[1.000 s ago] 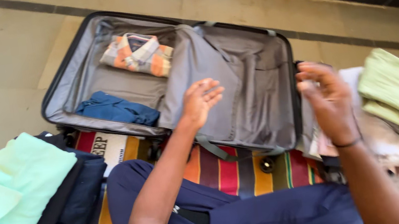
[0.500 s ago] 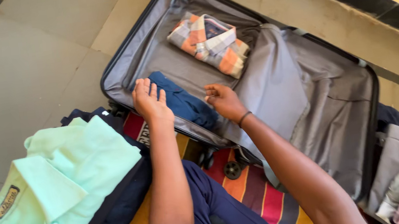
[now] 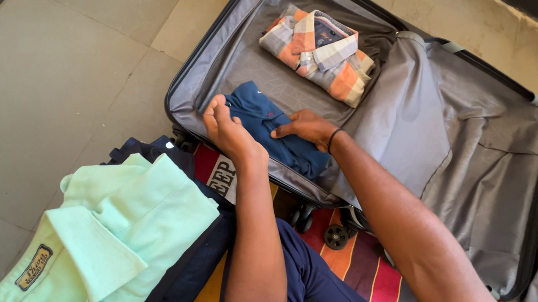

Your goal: The person sits on a mat and unpacks a suitcase, removing folded clothes one by one. They take out various shirts, pants, and other garments, placing them into a pile on the floor beside the suitcase until the suitcase is empty.

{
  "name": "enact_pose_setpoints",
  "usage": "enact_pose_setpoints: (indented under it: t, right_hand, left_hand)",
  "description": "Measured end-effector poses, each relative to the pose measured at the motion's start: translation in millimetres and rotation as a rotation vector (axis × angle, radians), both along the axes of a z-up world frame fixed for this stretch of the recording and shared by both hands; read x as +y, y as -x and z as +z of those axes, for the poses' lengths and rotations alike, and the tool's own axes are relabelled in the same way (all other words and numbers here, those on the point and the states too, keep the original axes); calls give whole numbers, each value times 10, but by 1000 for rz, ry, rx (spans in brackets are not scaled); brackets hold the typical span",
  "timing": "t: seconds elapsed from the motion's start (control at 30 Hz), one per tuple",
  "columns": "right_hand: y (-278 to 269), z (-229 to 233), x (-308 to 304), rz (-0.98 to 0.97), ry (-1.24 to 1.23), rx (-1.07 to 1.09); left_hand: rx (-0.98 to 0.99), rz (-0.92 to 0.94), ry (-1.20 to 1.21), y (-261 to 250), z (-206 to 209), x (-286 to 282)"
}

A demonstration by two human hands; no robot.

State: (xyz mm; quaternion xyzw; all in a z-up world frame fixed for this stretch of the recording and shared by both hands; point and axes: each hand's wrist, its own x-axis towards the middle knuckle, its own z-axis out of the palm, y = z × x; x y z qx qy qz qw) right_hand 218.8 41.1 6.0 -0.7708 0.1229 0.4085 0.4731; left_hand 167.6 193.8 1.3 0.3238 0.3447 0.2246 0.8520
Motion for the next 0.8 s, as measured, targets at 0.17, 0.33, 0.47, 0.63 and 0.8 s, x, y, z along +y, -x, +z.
enact_pose_setpoints:
  t: [0.17,0.33,0.47,0.63,0.8]
  right_hand:
    - [114,158,-83,60,-157,-223]
    - [280,618,-384,-280,-582,-328]
    - [633,1283,-848,-376,-818,-306]
    - [1405,1646,-1547,-414,-621,-611]
    - [2386,1898,-2267,-436,-440,-768]
  left_hand:
    - [-73,101,-244,-39,2,-85]
    - [-133,-72,-322,-36,21,-168]
    - [-327,-584,42,147,393,-503]
    - [-501,-1007,368,679,817,-1092]
    - [-622,-1100,-95,1216,1152,-1829]
